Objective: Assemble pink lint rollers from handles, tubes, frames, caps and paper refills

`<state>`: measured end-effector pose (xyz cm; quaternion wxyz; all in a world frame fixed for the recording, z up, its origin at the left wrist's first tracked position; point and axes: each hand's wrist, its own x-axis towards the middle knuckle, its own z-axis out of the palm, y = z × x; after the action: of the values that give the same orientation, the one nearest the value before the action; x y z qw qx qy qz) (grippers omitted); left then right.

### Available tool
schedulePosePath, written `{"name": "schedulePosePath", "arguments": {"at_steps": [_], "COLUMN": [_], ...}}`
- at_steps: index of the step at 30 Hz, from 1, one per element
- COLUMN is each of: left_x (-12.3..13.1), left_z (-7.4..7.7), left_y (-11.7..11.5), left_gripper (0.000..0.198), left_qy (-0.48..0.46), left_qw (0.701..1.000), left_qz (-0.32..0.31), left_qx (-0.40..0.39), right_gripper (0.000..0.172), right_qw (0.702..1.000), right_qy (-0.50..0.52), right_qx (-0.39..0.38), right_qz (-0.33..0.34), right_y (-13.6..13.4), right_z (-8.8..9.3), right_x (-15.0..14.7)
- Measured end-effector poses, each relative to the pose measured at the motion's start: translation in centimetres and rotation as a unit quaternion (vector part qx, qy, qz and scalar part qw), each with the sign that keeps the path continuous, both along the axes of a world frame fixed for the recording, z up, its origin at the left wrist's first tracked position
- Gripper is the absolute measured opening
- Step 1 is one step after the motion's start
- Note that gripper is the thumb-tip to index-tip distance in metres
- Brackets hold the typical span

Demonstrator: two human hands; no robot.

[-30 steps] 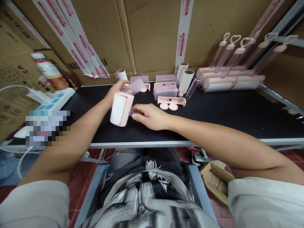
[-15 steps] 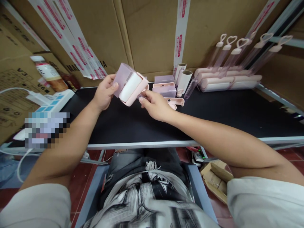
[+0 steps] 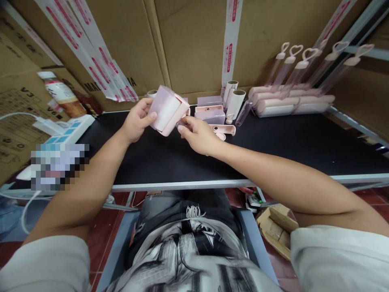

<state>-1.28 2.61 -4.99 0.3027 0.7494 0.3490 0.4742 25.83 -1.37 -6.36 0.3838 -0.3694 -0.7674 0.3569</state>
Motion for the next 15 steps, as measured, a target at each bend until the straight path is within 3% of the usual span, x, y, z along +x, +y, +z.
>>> {"name": "schedulePosePath", "arguments": {"at_steps": [5,8,11,13,15], "left_x": [0.3,0.3,0.6,1.4,2.9], "left_z": [0.1,0.1,0.1,0.3,0.3], "left_y": [-0.5,-0.4,-0.7,-1.8,-3.6], "left_gripper": [0.081,0.086,0.090,0.078,0.056], "left_qy": [0.072,0.109,0.132,0.135,0.161], "left_qw": [0.995,0.992,0.978,0.945,0.918], "left_qz": [-0.061,-0.057,0.055,0.145,0.157], "left_qx": [0.008,0.032,0.153,0.260,0.328], "right_gripper": [0.005,0.005,0.010,0.014,0.018], "right_qw": [0.999,0.994,0.983,0.974,0.960], "right_qy": [0.028,0.063,0.090,0.114,0.154], "right_qx": [-0.027,-0.087,-0.158,-0.192,-0.225], "right_qz": [0.009,0.015,-0.019,-0.049,-0.060], "right_y": [-0.8,-1.4,-1.5,-1.3,-1.1], "right_z": [0.4,1.1,1.9,2.2,2.4], "right_x": [-0.3,-0.6,-0.9,-1.0,-1.0]}}
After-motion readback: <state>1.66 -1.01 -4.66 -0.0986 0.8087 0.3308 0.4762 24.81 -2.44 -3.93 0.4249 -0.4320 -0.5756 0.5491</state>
